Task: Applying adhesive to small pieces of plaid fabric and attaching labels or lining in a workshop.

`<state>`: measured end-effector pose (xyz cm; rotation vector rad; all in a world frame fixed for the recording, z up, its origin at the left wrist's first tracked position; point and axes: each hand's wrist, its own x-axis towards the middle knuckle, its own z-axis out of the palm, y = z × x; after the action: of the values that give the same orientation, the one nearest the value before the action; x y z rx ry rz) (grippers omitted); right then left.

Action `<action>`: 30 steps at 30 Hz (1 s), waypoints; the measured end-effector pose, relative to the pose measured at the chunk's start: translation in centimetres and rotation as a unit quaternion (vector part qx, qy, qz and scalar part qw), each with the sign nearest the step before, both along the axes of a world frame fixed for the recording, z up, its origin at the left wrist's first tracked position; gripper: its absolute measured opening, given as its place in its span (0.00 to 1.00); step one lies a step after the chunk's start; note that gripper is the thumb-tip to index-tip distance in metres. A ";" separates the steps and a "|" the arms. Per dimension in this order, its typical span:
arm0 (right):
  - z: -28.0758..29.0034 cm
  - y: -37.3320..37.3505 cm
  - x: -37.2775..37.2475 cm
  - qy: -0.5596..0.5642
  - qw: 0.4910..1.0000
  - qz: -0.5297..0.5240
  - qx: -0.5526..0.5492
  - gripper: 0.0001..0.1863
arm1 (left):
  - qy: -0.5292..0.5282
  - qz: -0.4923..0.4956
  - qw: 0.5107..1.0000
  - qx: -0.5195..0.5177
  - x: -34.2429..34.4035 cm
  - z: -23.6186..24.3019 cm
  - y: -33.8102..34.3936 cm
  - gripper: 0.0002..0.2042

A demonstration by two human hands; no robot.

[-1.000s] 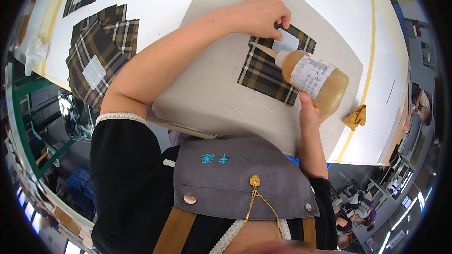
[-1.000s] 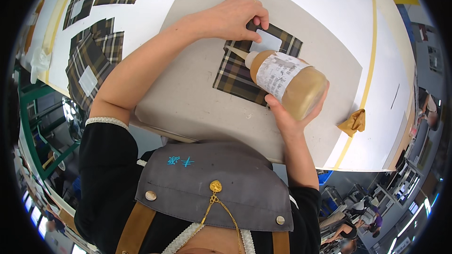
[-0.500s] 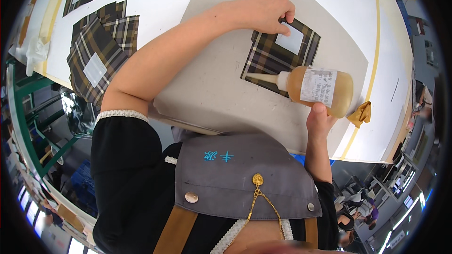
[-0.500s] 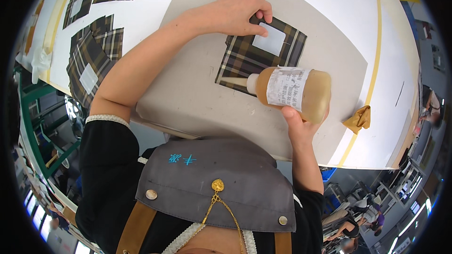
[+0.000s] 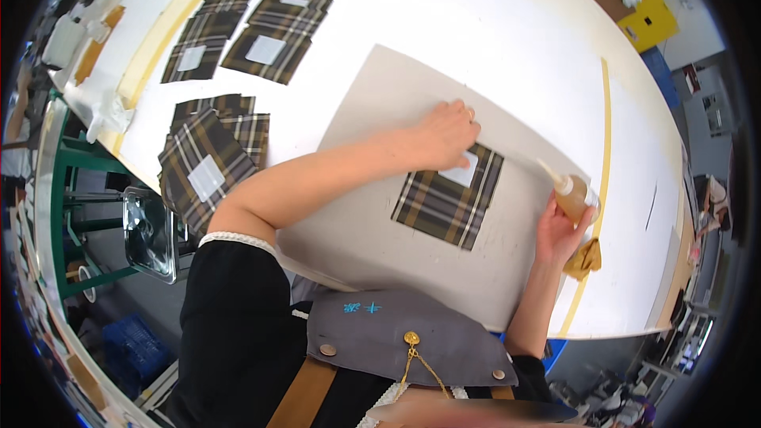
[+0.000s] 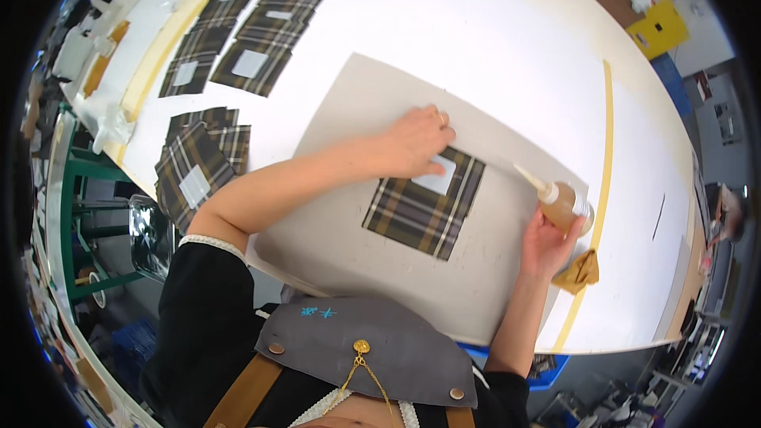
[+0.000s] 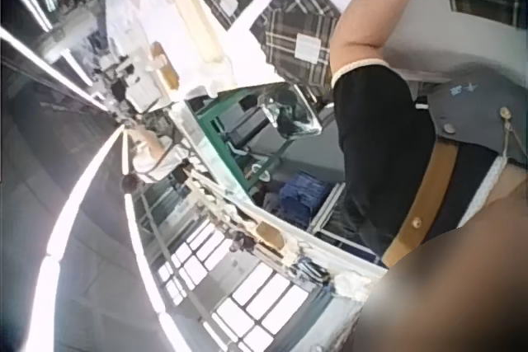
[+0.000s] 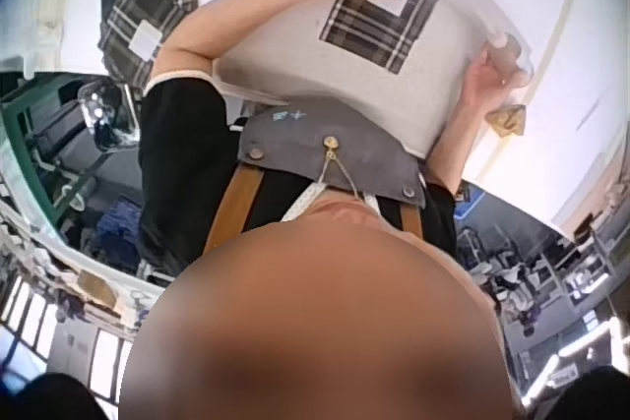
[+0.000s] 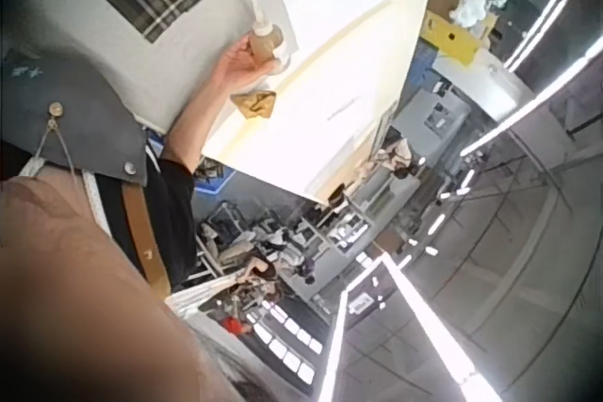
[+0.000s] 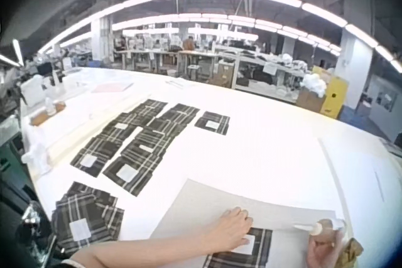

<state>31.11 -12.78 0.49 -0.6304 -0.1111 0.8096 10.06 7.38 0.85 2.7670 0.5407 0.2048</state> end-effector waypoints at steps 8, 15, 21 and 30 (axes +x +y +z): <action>-0.3 -0.9 1.3 0.059 0.998 0.001 0.033 0.26 | 0.132 -0.035 0.971 -0.195 3.0 2.2 1.1 0.16; -0.8 -0.6 2.4 0.095 0.994 0.024 0.052 0.26 | -0.054 0.034 0.979 -0.196 2.8 1.7 11.8 0.13; -0.9 -0.6 2.0 0.069 0.996 0.045 0.027 0.26 | -0.389 0.388 0.736 -0.395 2.6 -1.3 24.9 0.10; -0.8 -0.7 2.1 0.090 0.995 0.036 0.008 0.25 | -0.581 0.552 0.422 -0.424 2.0 -5.4 32.6 0.12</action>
<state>33.21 -13.44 -0.35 -0.5374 0.0232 0.9305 12.05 39.97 -4.53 0.4626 1.3108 1.4181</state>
